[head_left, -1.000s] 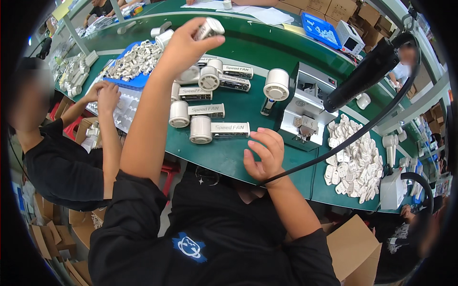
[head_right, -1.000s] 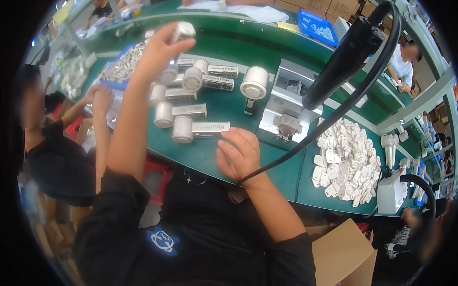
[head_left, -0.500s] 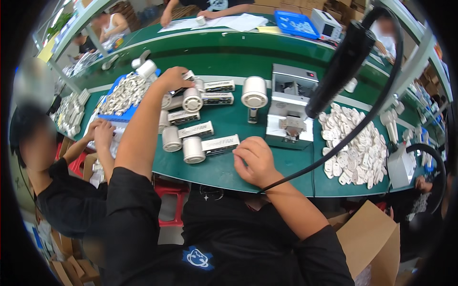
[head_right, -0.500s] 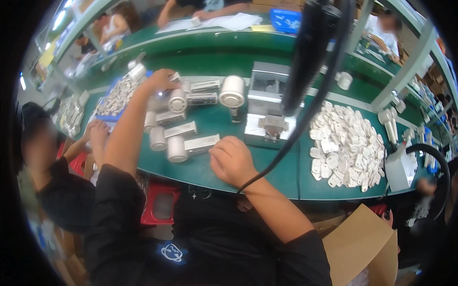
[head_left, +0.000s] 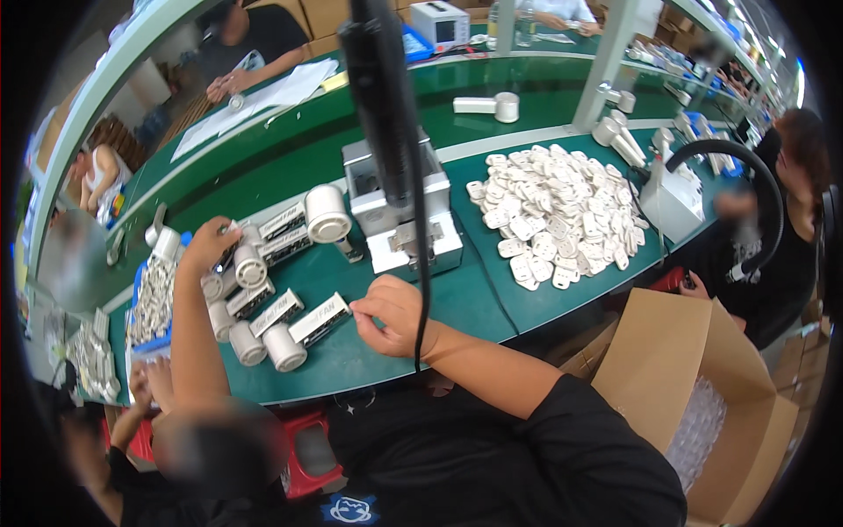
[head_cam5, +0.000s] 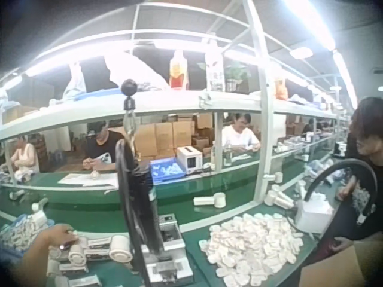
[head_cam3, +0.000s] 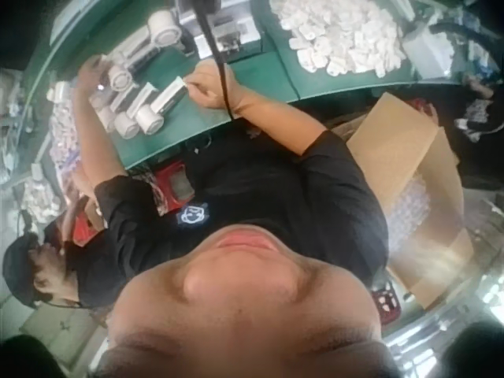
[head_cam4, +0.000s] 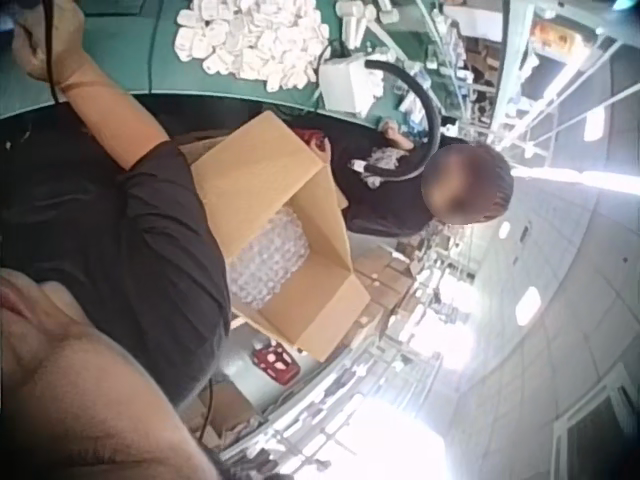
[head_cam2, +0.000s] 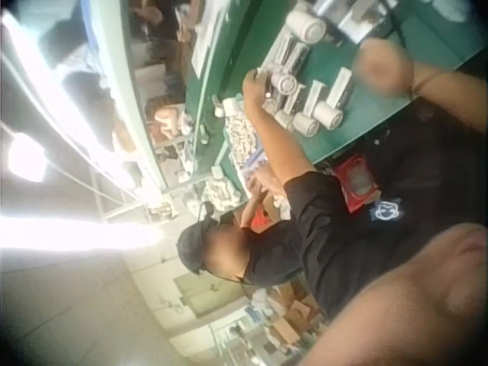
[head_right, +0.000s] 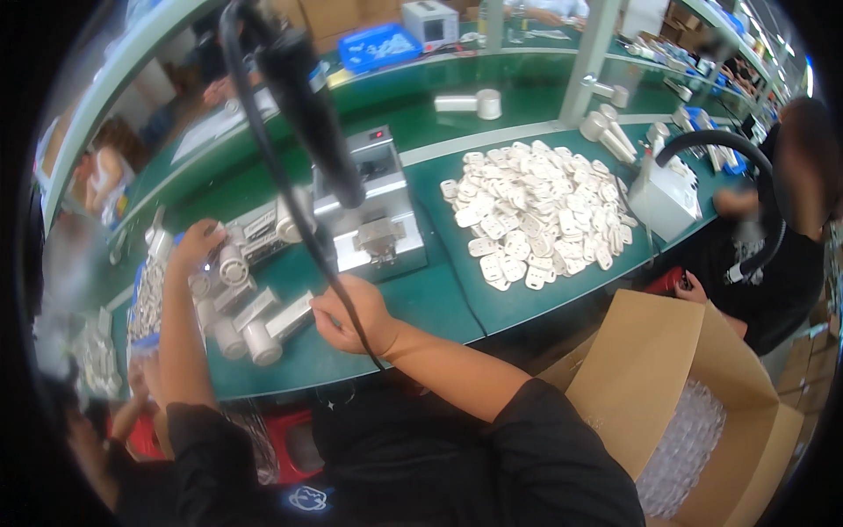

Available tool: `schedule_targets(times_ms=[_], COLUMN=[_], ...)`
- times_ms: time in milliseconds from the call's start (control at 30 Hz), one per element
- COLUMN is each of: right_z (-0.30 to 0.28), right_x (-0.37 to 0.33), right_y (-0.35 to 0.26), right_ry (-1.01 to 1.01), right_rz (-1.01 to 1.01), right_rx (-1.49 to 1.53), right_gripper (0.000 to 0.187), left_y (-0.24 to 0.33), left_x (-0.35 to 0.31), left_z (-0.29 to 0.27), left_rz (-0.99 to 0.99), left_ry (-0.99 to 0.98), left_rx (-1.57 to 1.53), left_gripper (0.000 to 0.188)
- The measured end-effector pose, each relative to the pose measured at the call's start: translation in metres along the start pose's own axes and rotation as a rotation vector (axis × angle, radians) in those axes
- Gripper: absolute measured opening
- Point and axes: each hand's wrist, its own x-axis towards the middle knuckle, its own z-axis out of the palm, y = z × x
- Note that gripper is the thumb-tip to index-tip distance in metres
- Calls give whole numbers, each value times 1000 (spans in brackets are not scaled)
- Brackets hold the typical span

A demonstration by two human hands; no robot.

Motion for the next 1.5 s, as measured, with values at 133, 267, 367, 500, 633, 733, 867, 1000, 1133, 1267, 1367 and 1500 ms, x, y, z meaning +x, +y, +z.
schedule_targets(times_ms=[133,267,367,500,633,733,867,1000,1133,1267,1367,1500], right_z=[-3,-6,-5,-18,-36,-57,-91,-118,-140,-183,-182,-219], right_x=[-2,-1,1,2,16,14,51,105,134,145,138,107], right_y=[0,1,2,3,-6,0,21,62,174,273,301,357], right_ry=[-6,32,102,198,400,345,631,556,12,-537,-655,-591], right_rz=[35,57,77,258,423,354,263,337,617,309,475,822], right_rx=[-49,-47,-25,-4,52,2,-41,25,-326,-952,-1416,-1214], right_gripper=[22,20,20,12,8,13,10,10,20,37,60,62], left_y=[25,46,60,150,192,209,194,186,189,191,187,189], left_x=[-5,-11,-20,-58,-134,-163,-167,-165,-167,-163,-160,-161], left_z=[-2,-16,-21,-3,57,103,139,165,172,172,175,178], left_rz=[-8,-151,97,219,683,816,535,297,482,528,489,463], left_ry=[-108,-137,149,476,474,236,-23,-213,-91,-52,-45,-3], left_rx=[-32,-188,-232,-831,-1223,-1067,-929,-902,-514,-554,-589,-635], left_gripper=[38,34,31,20,28,18,21,23,25,24,25,25])
